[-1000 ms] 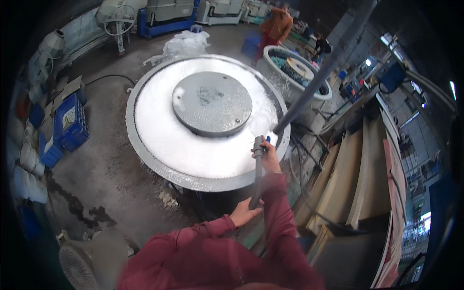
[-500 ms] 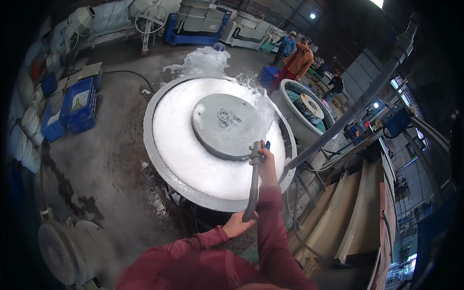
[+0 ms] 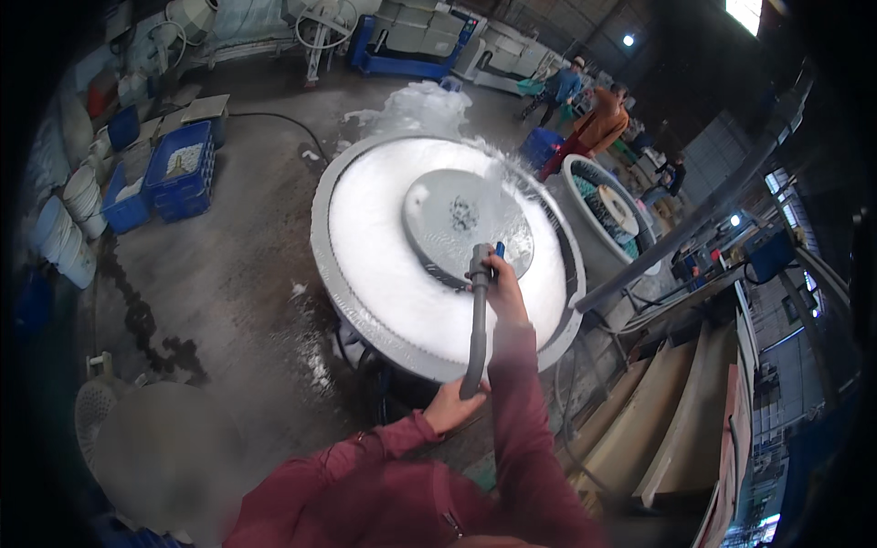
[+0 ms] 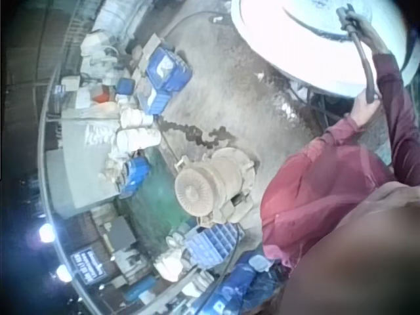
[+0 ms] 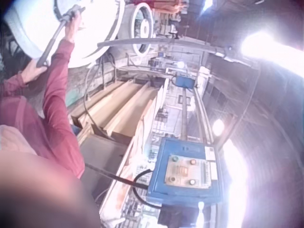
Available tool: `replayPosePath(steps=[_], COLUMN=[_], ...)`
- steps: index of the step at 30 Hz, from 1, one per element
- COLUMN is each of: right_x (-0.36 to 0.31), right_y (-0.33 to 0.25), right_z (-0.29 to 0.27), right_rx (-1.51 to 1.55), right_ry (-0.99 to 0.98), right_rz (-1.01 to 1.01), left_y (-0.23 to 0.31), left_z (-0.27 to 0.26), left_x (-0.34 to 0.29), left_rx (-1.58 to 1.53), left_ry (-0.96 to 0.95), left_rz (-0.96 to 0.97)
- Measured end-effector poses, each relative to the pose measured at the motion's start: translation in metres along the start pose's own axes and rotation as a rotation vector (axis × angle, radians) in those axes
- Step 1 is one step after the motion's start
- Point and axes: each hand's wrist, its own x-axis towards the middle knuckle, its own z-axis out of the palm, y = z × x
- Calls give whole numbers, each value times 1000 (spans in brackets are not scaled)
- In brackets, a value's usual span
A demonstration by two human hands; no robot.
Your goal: The person uses a high-pressure water hose to wash a large rotating drum filled with white foam and small colorful capsules. After rinsing away the foam, the person picks individual capsules from the drum and places them into a green basket held by another person.
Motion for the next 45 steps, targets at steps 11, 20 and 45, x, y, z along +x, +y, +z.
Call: replayPosePath(steps=[11, 20, 45], right_x=[-39, -76, 24], right_y=[49, 125, 203], right_z=[12, 59, 289], right_rx=[-24, 114, 82], right_ry=[-78, -90, 3], right_rz=[98, 154, 99], left_y=[39, 33, 87], left_z=[-24, -67, -329], left_x=[-63, -135, -118], left_rx=[-43, 183, -1], left_ry=[-45, 57, 190], left_rz=[-308, -346, -503])
